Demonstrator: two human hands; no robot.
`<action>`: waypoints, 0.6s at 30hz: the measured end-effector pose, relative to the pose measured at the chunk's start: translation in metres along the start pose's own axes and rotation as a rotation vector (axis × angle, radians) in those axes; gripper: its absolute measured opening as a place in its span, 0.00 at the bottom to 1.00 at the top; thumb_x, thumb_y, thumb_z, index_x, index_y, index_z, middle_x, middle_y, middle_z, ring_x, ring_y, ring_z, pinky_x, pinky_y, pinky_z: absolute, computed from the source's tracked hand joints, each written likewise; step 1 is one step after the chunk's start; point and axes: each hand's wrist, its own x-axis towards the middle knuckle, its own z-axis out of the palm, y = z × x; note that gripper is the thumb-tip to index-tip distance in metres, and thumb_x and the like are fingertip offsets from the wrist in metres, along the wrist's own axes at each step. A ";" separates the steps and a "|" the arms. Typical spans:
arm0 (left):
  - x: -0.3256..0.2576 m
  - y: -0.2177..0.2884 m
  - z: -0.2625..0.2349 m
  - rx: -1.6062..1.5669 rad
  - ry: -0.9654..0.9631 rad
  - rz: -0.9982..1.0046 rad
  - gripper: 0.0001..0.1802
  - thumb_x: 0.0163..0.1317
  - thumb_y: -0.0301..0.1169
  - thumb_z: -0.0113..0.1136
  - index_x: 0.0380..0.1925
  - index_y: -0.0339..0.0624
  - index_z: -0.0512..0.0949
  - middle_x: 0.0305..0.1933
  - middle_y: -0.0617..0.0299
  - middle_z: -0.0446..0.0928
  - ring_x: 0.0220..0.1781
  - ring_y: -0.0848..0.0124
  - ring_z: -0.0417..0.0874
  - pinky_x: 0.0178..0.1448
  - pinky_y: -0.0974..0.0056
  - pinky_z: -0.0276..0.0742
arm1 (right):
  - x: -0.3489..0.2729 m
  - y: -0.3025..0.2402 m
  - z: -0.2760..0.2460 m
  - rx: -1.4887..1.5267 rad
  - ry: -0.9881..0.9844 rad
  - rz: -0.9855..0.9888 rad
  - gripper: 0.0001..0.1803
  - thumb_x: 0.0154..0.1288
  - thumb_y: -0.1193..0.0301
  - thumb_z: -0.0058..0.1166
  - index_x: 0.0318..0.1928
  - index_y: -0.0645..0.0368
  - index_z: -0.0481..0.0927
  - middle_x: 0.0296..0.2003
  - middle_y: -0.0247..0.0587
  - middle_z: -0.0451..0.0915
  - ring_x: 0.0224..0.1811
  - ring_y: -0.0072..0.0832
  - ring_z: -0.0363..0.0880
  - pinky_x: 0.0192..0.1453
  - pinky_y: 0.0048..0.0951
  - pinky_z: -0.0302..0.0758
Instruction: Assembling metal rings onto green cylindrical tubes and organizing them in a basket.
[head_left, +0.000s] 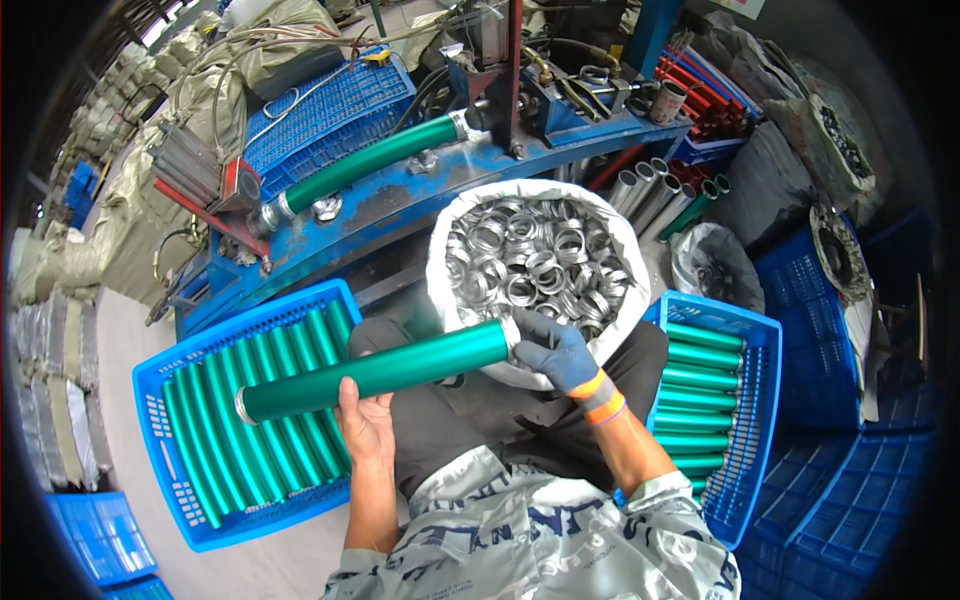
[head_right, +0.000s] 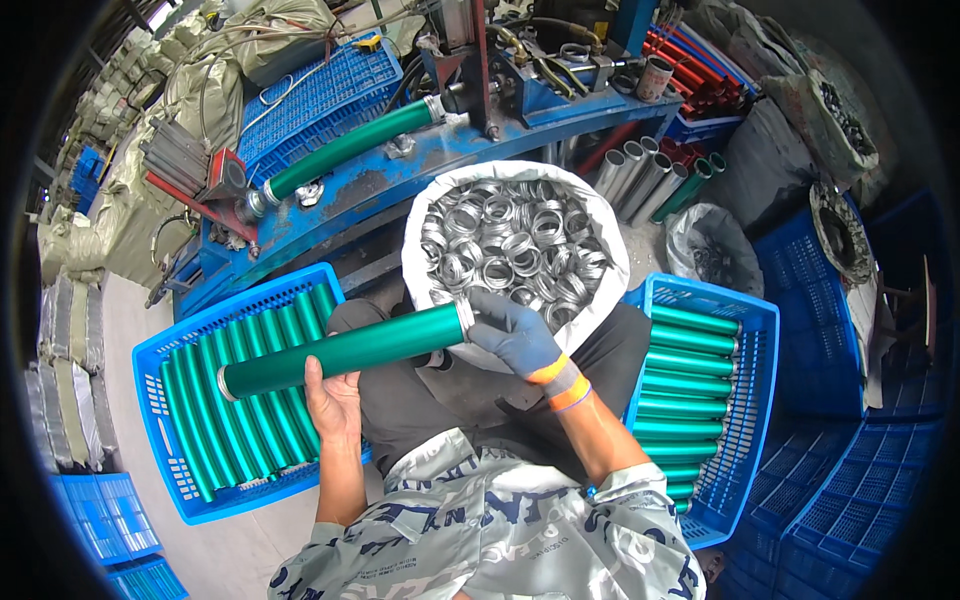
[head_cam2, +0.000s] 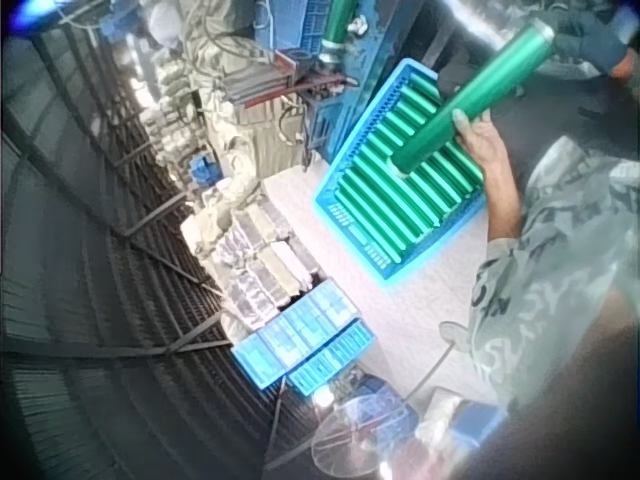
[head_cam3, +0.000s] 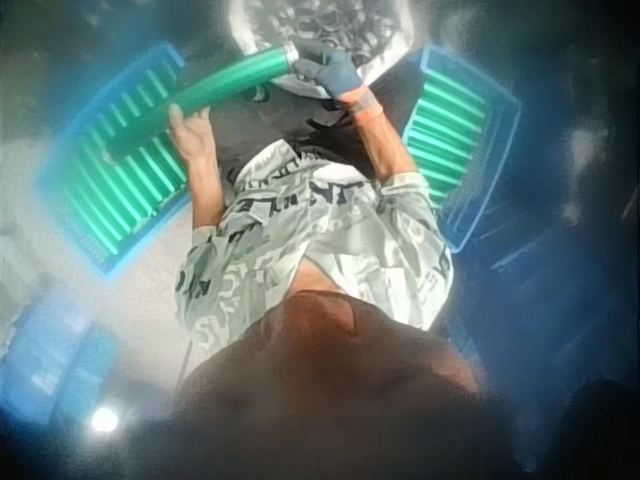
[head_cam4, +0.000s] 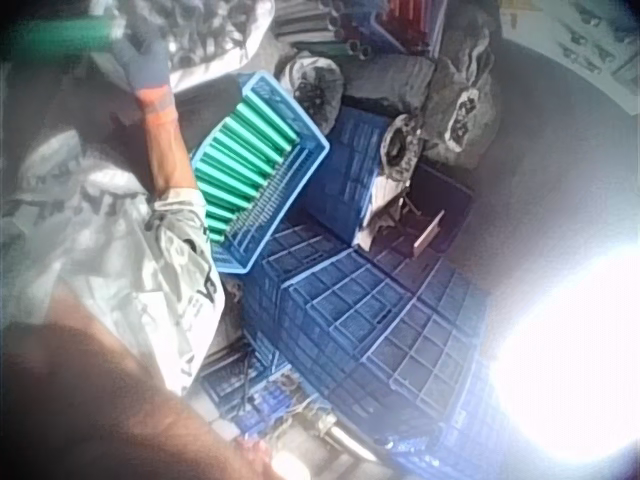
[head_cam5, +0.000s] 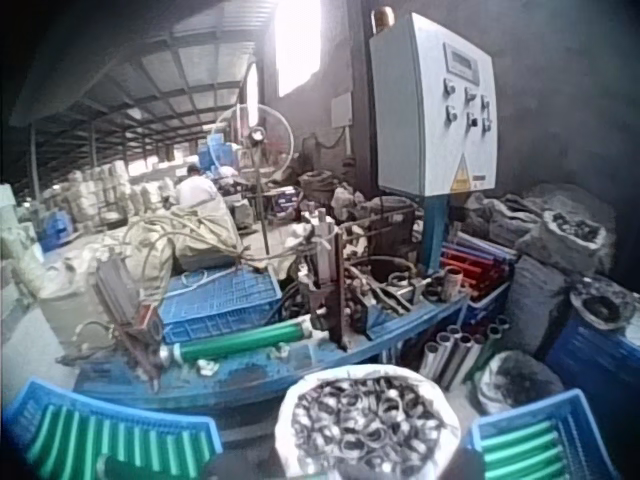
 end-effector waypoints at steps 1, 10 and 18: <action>0.003 0.001 0.001 -0.015 -0.003 -0.005 0.29 0.83 0.49 0.73 0.70 0.41 0.83 0.73 0.50 0.87 0.74 0.57 0.89 0.82 0.44 0.85 | 0.006 -0.006 0.002 -0.034 -0.025 -0.004 0.35 0.80 0.77 0.69 0.82 0.71 0.76 0.73 0.45 0.85 0.73 0.30 0.85 0.80 0.34 0.80; 0.029 0.023 -0.036 -0.312 0.112 -0.064 0.42 0.82 0.58 0.70 0.77 0.34 0.75 0.81 0.45 0.79 0.85 0.51 0.78 0.93 0.38 0.71 | 0.170 -0.085 0.010 -0.385 -0.109 -0.271 0.37 0.86 0.59 0.67 0.83 0.70 0.76 0.72 0.46 0.87 0.70 0.28 0.85 0.79 0.32 0.79; 0.021 0.074 -0.052 -0.356 0.106 0.058 0.32 0.85 0.49 0.70 0.73 0.34 0.78 0.79 0.46 0.80 0.85 0.53 0.78 0.93 0.43 0.74 | 0.404 -0.100 0.124 -1.596 0.210 -0.753 0.35 0.78 0.65 0.61 0.83 0.49 0.75 0.83 0.47 0.77 0.87 0.53 0.71 0.87 0.55 0.70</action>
